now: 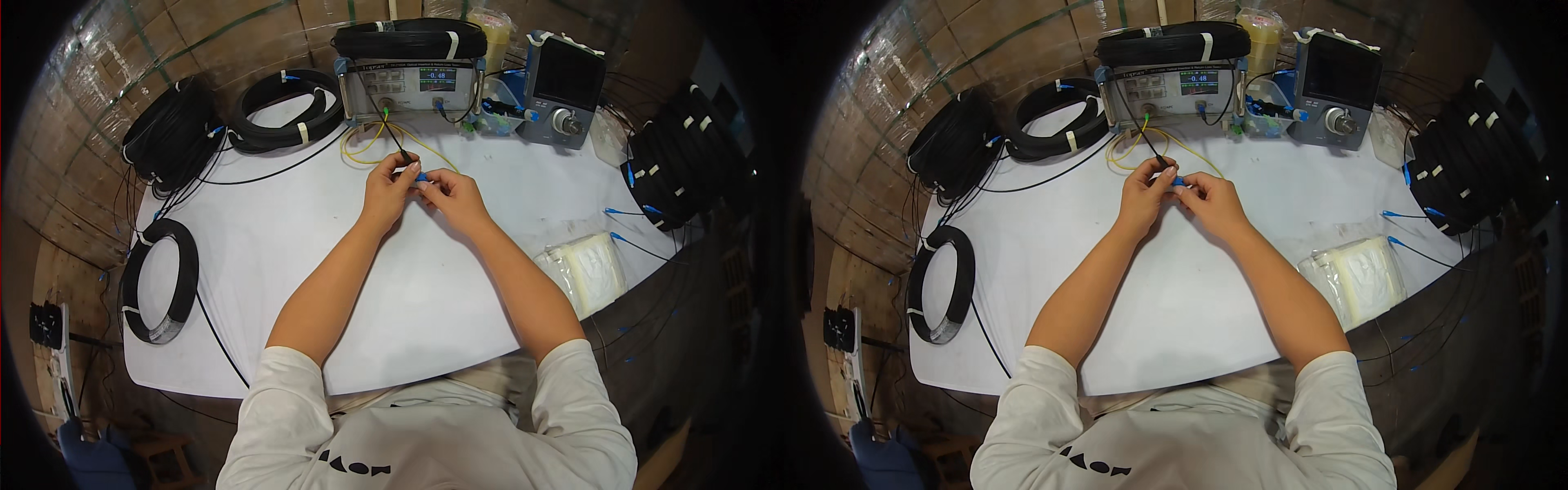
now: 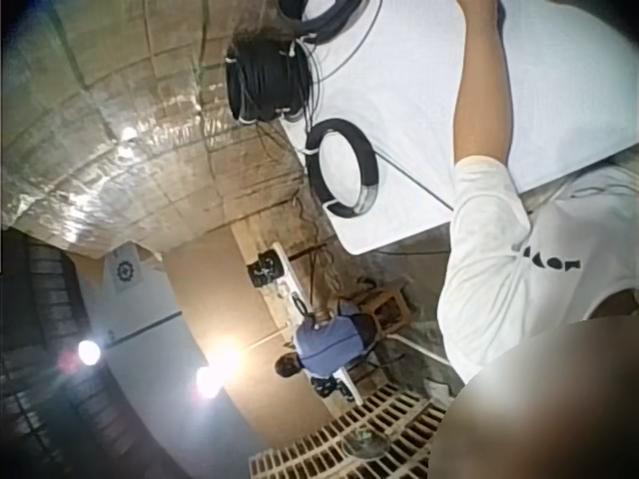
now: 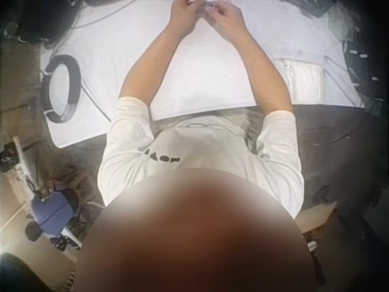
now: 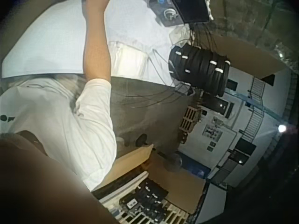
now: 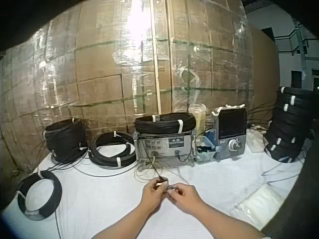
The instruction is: Testing and connecting electronic wire components on a factory workbench using a digital meter and pliers.
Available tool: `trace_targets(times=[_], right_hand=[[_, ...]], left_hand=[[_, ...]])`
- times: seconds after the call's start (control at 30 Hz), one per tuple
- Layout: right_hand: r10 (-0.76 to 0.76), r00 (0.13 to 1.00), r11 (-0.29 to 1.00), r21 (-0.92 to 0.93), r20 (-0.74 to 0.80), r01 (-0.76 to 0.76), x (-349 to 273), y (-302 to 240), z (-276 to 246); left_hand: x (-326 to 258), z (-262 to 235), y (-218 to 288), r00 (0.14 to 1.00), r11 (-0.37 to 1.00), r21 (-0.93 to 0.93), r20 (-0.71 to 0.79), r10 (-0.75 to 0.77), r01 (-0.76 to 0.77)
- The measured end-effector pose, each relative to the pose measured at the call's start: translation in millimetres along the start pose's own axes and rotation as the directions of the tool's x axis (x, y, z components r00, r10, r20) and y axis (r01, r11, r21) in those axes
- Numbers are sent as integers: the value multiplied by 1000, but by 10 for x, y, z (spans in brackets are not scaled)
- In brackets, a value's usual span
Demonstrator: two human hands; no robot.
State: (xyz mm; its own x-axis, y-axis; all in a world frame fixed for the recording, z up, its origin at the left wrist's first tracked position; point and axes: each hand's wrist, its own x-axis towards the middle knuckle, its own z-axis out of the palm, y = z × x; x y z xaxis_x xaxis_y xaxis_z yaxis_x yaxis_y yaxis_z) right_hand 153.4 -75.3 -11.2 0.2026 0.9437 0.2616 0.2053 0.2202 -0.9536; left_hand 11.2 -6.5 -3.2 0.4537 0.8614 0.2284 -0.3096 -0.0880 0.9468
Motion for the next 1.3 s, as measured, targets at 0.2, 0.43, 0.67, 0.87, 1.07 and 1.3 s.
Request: trace_targets(times=[0.2,0.43,0.67,0.87,1.07,1.3], right_hand=[[14,1000,999,-31,6,-14,-5,-13,-13],[14,998,996,-92,61,-8,-12,-54,-32],[-20,998,991,-133,53,27,-21,-50,-22],[-5,999,992,-125,55,12,-35,-52,-15],[-11,998,991,-134,56,18,-32,-47,-25],[-11,993,998,-61,117,18,-3,-117,-35]], left_hand=[[-10,16,18,1000,1000,-7,-4,-3,3],[5,-20,30,999,993,-112,22,-43,45],[9,-42,19,996,989,-120,48,-80,85],[-6,-50,23,995,989,-115,54,-84,89],[12,-24,17,996,986,-138,25,-89,92],[57,-87,35,994,980,-171,65,-93,103]])
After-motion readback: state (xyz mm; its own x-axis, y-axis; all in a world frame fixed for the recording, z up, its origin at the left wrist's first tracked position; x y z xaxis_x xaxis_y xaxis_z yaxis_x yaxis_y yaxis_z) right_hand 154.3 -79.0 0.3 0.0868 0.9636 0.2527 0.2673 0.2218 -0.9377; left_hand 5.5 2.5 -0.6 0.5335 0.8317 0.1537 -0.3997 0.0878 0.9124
